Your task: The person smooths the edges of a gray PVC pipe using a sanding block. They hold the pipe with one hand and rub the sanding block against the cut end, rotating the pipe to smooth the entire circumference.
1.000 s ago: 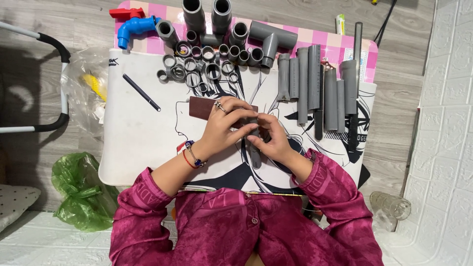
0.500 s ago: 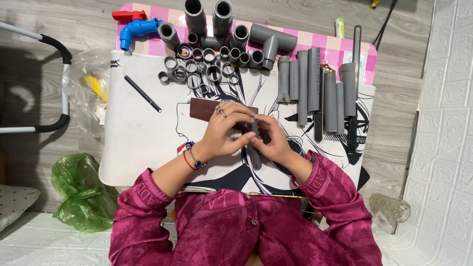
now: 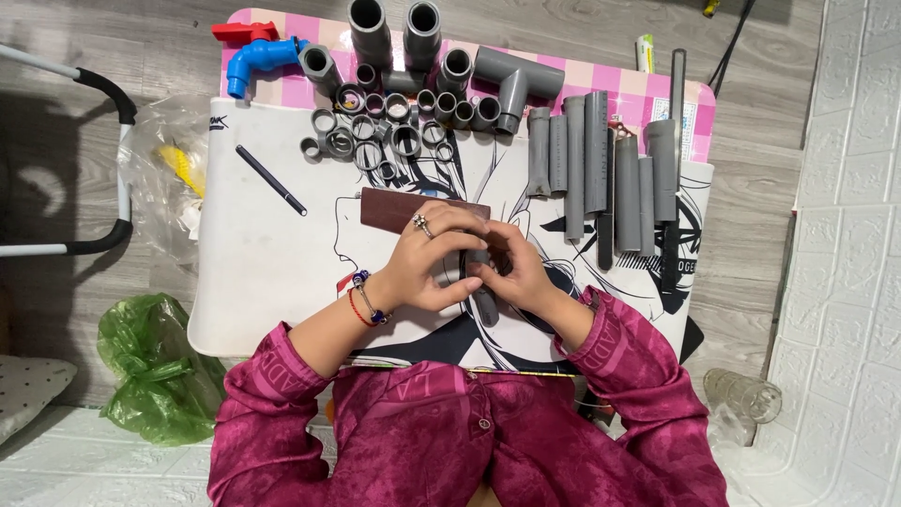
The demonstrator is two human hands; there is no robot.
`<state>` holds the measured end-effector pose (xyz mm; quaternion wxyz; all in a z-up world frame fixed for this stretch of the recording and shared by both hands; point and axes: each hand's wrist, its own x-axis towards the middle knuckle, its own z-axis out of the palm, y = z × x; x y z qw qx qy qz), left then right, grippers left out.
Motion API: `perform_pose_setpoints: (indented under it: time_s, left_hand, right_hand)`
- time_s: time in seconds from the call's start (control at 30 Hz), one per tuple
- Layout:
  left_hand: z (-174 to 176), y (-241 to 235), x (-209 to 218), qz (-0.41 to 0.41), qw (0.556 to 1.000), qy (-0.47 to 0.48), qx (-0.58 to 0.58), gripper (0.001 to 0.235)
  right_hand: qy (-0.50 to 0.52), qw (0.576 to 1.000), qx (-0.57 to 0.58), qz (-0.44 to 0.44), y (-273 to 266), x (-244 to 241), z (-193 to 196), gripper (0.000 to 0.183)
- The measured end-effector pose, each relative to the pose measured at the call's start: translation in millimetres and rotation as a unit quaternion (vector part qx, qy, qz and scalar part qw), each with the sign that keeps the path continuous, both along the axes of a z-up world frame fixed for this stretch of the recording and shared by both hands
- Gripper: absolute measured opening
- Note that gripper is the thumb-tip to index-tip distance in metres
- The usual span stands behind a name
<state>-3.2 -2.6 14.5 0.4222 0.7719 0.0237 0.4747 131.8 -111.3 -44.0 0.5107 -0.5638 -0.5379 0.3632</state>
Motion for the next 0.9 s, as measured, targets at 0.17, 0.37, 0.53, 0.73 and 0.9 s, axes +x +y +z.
perform_pose_setpoints:
  time_s: [0.17, 0.37, 0.53, 0.73, 0.9]
  left_hand:
    - [-2.8, -0.1, 0.3, 0.011, 1.000, -0.002, 0.011, 0.028]
    - [-2.5, 1.3, -0.1, 0.024, 1.000, -0.002, 0.013, 0.029]
    - [-3.9, 0.8, -0.2, 0.026, 1.000, 0.001, 0.011, 0.030]
    - [-3.1, 0.4, 0.4, 0.016, 1.000, 0.008, 0.009, 0.033]
    - [-5.4, -0.3, 0.3, 0.021, 1.000, 0.009, 0.013, 0.033]
  right_hand:
    - [-0.009, 1.000, 0.004, -0.001, 0.4, -1.0, 1.9, 0.043]
    - [-0.009, 1.000, 0.008, -0.001, 2.3, -0.6, 4.6, 0.046]
    - [-0.009, 1.000, 0.004, -0.005, 2.4, -1.5, 6.6, 0.047]
    - [-0.019, 1.000, 0.003, -0.018, 0.7, -0.9, 1.8, 0.047]
    - [-0.024, 1.000, 0.010, -0.004, 0.7, 1.0, 2.4, 0.048]
